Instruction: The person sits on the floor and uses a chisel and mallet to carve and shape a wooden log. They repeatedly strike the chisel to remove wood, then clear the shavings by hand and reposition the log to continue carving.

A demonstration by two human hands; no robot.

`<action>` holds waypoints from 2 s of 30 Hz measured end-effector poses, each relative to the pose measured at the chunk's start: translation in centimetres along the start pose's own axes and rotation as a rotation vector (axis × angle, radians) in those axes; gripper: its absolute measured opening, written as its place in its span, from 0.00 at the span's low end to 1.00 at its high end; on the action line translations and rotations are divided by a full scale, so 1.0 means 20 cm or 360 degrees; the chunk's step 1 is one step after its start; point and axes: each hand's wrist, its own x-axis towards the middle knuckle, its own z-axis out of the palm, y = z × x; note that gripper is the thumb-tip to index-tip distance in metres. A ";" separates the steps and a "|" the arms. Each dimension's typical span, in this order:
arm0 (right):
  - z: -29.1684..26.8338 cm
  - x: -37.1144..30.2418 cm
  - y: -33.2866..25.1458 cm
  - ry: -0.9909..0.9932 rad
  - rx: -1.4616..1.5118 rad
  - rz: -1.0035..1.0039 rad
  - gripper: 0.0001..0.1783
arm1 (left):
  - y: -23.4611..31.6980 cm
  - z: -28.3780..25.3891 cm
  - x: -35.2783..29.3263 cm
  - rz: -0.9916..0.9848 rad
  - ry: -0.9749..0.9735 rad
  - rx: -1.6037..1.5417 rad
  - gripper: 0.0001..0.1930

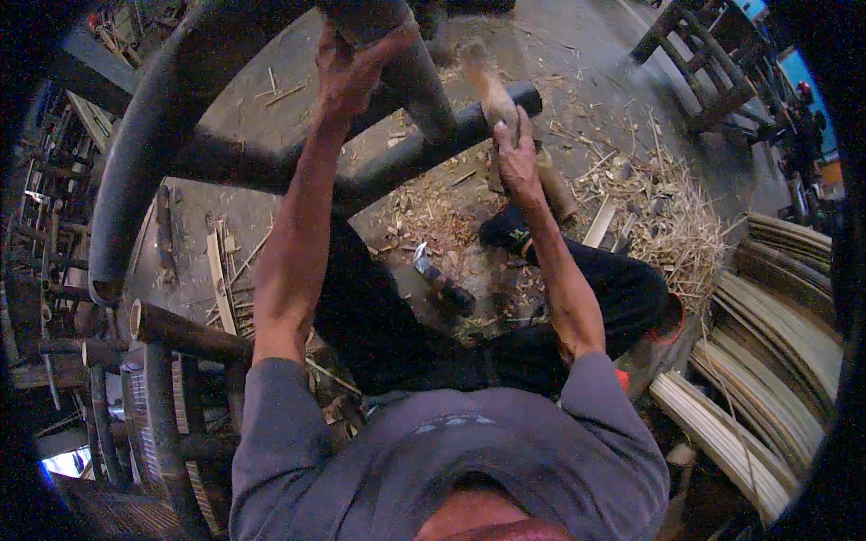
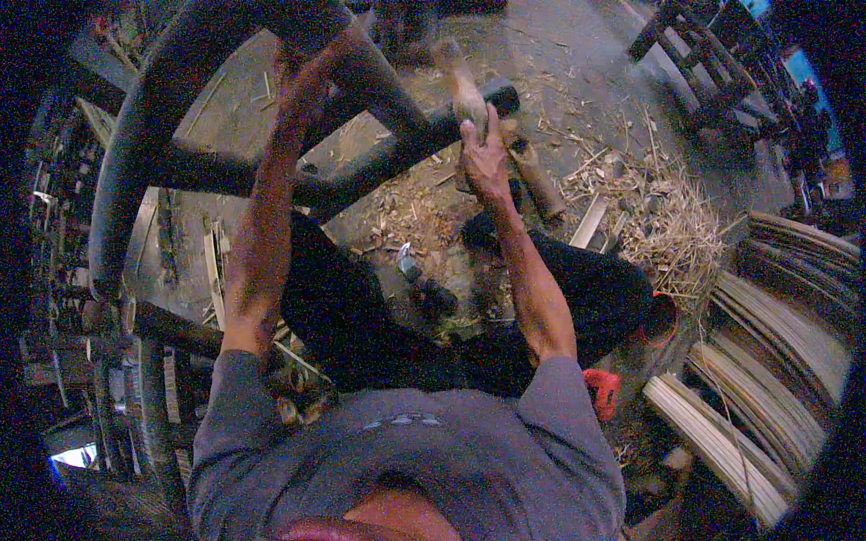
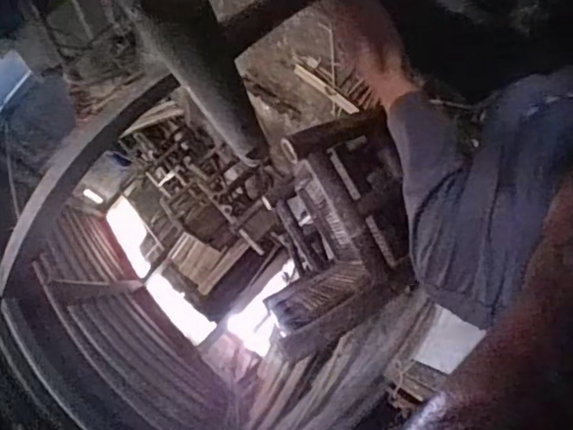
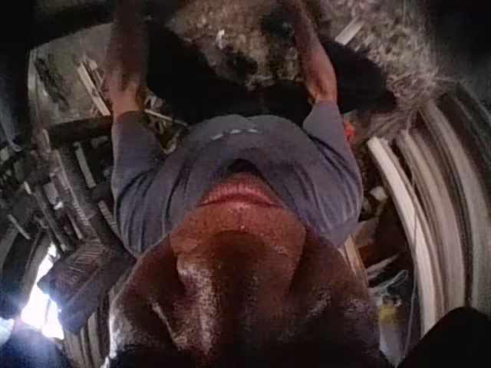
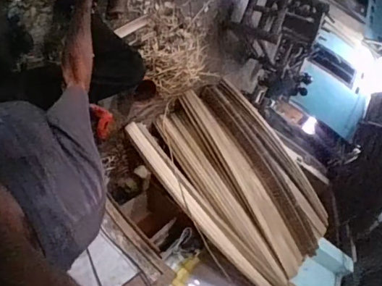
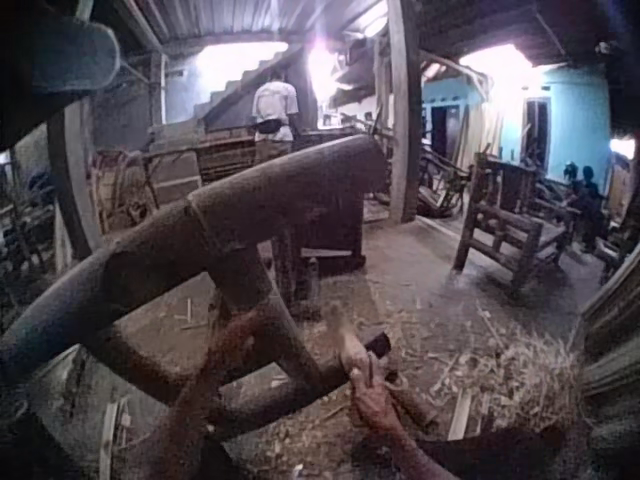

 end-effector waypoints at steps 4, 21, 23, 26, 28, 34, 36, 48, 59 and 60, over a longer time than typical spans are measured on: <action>0.05 0.00 0.07 0.0189 -0.0320 -0.0261 0.36 | -0.01 -0.02 0.01 -0.0008 -0.0027 -0.0003 0.23; 0.48 -0.85 0.17 -0.0909 -0.0069 -0.0203 0.33 | -0.30 -0.40 0.24 -0.0142 0.0158 0.0300 0.22; 0.58 -0.75 0.22 -0.0915 -0.0061 -0.0278 0.32 | -0.36 -0.05 0.21 0.0057 0.0117 -0.0008 0.22; 0.94 -0.68 0.17 -0.1170 0.0331 -0.0413 0.34 | -0.16 -0.07 0.17 0.0123 0.0158 0.0132 0.22; 1.00 -0.68 0.14 -0.1142 0.0275 -0.0269 0.34 | -0.16 -0.09 0.12 0.0127 0.0181 0.0146 0.22; 1.03 -0.70 0.22 -0.0895 -0.0223 0.0070 0.37 | -0.19 0.02 0.13 0.0170 0.0160 0.0135 0.23; 1.01 -0.73 0.20 -0.0716 -0.0008 -0.0189 0.38 | -0.19 0.01 0.12 0.0159 0.0165 0.0148 0.23; 0.84 -0.76 0.40 -0.0669 -0.0049 0.0389 0.36 | -0.14 0.06 0.16 0.0120 0.0066 0.0129 0.24; -0.05 -0.57 0.12 0.0152 -0.0149 -0.0055 0.35 | 0.02 0.05 0.11 0.0040 -0.0171 0.0053 0.26; -0.02 -0.45 0.04 0.0229 -0.0003 -0.0163 0.35 | 0.06 0.04 0.09 0.0035 -0.0179 0.0063 0.26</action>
